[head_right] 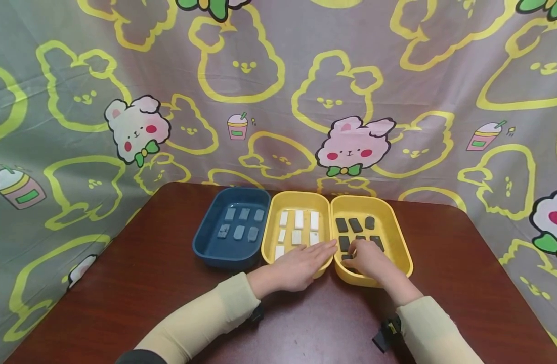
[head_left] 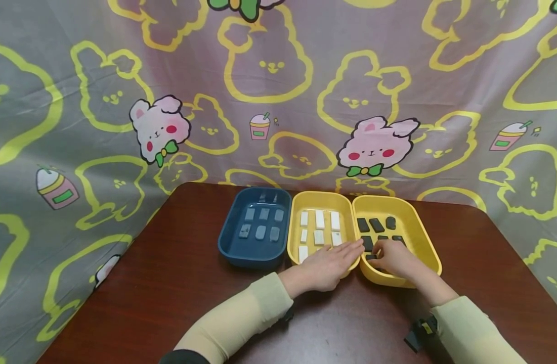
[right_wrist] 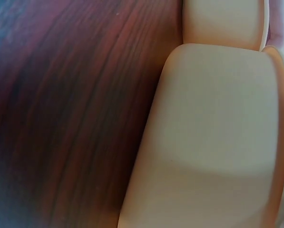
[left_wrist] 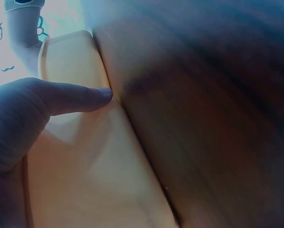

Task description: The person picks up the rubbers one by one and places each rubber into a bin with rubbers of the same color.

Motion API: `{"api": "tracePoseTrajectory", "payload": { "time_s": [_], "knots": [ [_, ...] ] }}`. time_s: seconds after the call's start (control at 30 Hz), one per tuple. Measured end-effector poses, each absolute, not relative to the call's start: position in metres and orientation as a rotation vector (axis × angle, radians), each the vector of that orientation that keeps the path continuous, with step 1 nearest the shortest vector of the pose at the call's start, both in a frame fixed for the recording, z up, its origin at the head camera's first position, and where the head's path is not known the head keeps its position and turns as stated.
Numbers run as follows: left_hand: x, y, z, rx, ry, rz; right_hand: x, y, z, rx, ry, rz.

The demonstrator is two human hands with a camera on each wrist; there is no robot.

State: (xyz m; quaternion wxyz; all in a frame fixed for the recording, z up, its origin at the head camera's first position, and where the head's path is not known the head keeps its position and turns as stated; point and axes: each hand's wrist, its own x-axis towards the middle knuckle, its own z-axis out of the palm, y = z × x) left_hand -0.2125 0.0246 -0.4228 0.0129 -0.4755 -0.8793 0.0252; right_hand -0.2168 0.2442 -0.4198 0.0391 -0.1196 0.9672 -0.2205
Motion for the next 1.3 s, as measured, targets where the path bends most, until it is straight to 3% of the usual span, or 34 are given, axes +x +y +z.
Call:
{"api": "tracePoseTrajectory", "payload": {
  "time_s": [0.33, 0.6, 1.3],
  "knots": [
    [-0.213, 0.024, -0.424, -1.475, -2.713, 0.087, -0.202, 0.247, -0.402, -0.328, 3.026, -0.594],
    [-0.212, 0.024, -0.425, -1.473, -2.734, 0.072, -0.171, 0.259, -0.383, -0.311, 3.149, -0.463],
    [-0.213, 0.025, -0.425, -1.479, -2.717, 0.075, -0.095, 0.301, -0.379, -0.097, 3.148, -0.412]
  ]
}}
